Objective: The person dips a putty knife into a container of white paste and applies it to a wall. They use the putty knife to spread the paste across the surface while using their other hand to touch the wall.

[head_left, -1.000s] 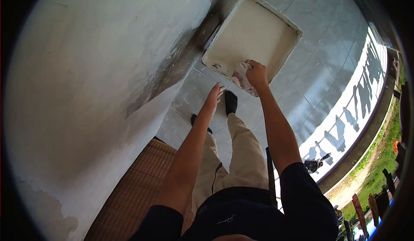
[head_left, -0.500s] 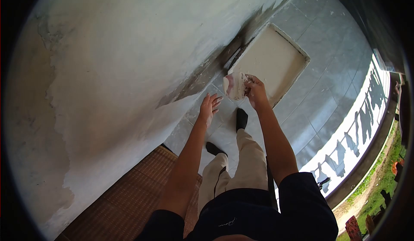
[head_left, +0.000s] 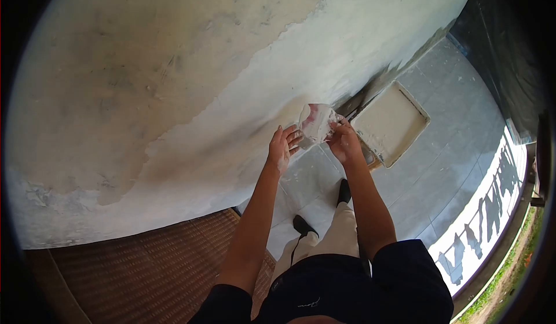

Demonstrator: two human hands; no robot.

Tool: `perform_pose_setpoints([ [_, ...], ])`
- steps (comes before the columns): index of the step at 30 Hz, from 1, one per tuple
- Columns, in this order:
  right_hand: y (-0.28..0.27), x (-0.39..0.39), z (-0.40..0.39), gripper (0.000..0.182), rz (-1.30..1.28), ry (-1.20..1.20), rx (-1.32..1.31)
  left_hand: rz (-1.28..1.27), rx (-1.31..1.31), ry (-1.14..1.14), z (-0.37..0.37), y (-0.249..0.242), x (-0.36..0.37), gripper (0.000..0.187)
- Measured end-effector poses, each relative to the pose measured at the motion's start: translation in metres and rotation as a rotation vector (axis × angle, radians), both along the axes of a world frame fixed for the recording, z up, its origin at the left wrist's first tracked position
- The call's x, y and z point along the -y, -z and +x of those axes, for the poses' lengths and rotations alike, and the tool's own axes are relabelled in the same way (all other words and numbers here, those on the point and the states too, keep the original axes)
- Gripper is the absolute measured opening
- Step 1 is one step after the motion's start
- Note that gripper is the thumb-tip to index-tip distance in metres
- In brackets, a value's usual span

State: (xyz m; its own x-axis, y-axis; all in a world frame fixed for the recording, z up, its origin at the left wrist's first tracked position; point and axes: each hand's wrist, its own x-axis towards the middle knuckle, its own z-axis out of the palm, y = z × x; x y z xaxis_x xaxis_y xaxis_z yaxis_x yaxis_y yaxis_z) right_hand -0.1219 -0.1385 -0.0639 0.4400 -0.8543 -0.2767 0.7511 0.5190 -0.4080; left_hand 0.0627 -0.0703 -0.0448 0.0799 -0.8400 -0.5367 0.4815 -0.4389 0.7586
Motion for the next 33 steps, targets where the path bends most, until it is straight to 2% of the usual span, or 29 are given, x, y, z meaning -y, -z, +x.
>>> perform_pose_setpoints([
  [5,-0.051,-0.035,0.031,0.031,-0.104,-0.058,0.051,-0.074,0.137,0.048,0.037,-0.049,-0.034,0.071],
  [16,-0.153,-0.095,0.098,0.033,-0.294,-0.156,0.083,-0.223,0.259,0.062,0.11,-0.135,-0.102,0.064],
  [21,-0.177,-0.099,0.12,0.033,-0.411,-0.258,0.109,-0.259,0.311,-0.015,0.129,-0.171,-0.117,0.064],
  [26,-0.202,-0.107,0.133,0.033,-0.477,-0.256,0.075,-0.291,0.329,-0.074,0.14,-0.186,-0.132,0.066],
  [28,-0.202,-0.106,0.135,0.034,-0.482,-0.337,0.023,-0.285,0.355,-0.086,0.144,-0.191,-0.14,0.066],
  [33,-0.205,-0.122,0.152,0.034,-0.525,-0.372,0.081,-0.278,0.351,-0.12,0.15,-0.195,-0.161,0.066],
])
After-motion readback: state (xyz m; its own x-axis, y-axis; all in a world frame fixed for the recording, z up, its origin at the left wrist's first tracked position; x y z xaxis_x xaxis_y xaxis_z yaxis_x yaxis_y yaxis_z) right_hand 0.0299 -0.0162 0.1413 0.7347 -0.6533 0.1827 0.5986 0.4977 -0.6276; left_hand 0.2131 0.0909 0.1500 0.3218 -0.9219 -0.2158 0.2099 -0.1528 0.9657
